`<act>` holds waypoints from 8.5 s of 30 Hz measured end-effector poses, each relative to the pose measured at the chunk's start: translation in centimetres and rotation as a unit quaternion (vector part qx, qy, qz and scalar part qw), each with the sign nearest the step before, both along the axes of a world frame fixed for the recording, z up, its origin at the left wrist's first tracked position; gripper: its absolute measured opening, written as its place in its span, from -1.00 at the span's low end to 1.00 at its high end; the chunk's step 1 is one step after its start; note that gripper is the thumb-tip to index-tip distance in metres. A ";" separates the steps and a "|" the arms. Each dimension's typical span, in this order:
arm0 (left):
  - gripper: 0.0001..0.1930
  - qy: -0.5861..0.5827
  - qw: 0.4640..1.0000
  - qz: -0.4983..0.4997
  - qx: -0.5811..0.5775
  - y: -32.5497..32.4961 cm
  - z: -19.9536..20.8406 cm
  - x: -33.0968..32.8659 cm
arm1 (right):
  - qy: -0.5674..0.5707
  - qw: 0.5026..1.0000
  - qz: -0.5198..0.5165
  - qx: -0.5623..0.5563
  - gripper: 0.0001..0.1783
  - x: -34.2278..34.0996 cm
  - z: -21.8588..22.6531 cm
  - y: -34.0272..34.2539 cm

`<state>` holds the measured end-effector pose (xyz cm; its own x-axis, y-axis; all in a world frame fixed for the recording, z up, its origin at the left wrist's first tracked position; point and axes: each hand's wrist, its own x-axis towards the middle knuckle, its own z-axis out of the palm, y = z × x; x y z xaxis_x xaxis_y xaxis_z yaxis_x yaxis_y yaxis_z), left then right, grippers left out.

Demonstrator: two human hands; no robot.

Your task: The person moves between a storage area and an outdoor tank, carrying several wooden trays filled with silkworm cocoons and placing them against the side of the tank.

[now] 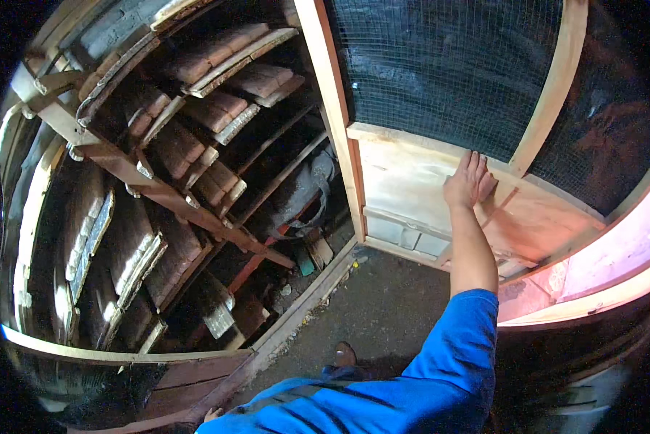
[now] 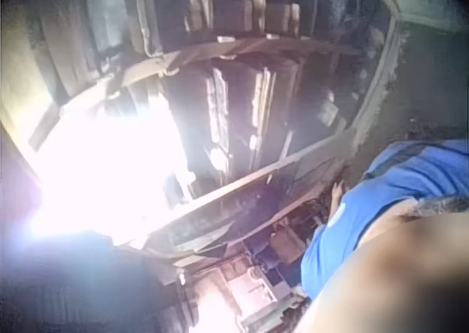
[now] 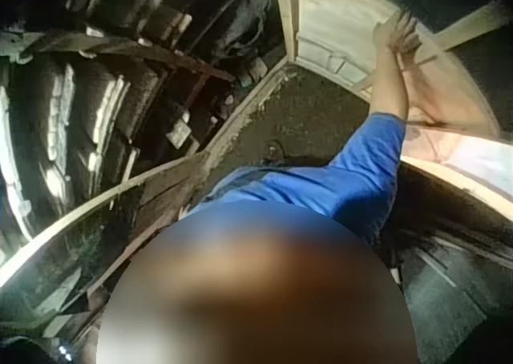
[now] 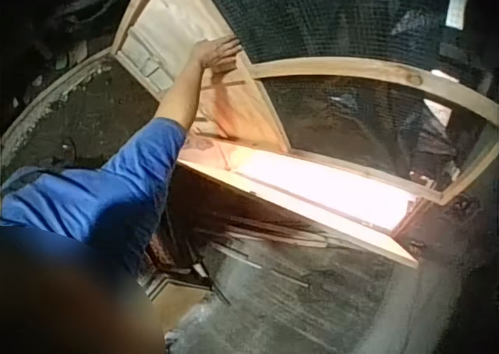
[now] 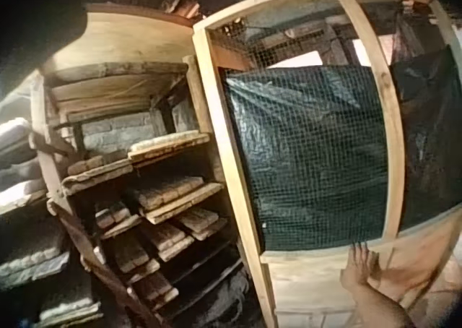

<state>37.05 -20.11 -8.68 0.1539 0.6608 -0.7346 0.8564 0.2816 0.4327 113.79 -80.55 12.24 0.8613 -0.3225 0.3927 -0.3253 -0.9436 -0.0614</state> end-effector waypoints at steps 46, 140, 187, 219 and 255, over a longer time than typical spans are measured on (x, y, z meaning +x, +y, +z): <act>-0.31 0.063 0.954 -0.277 -0.098 10.5 0.4 4.2 | -0.227 0.895 -0.349 -0.160 0.07 -53.8 8.9 -3.8; -0.22 -0.559 0.649 -0.196 0.478 7.0 32.4 2.0 | 0.510 0.817 0.131 0.234 -0.45 -83.2 -24.3 16.9; -0.27 -0.310 0.280 -0.108 0.902 26.5 45.0 13.8 | 0.305 0.754 -0.205 0.545 -0.34 -92.9 -15.8 23.7; -0.05 -0.188 0.348 -0.845 0.360 7.9 4.5 5.9 | 0.163 0.647 -0.506 0.546 -0.29 -119.5 -16.7 40.4; -0.20 0.044 0.347 -0.906 0.239 9.3 13.8 -10.2 | 0.183 0.664 -0.484 0.540 -0.42 -123.8 -29.6 28.2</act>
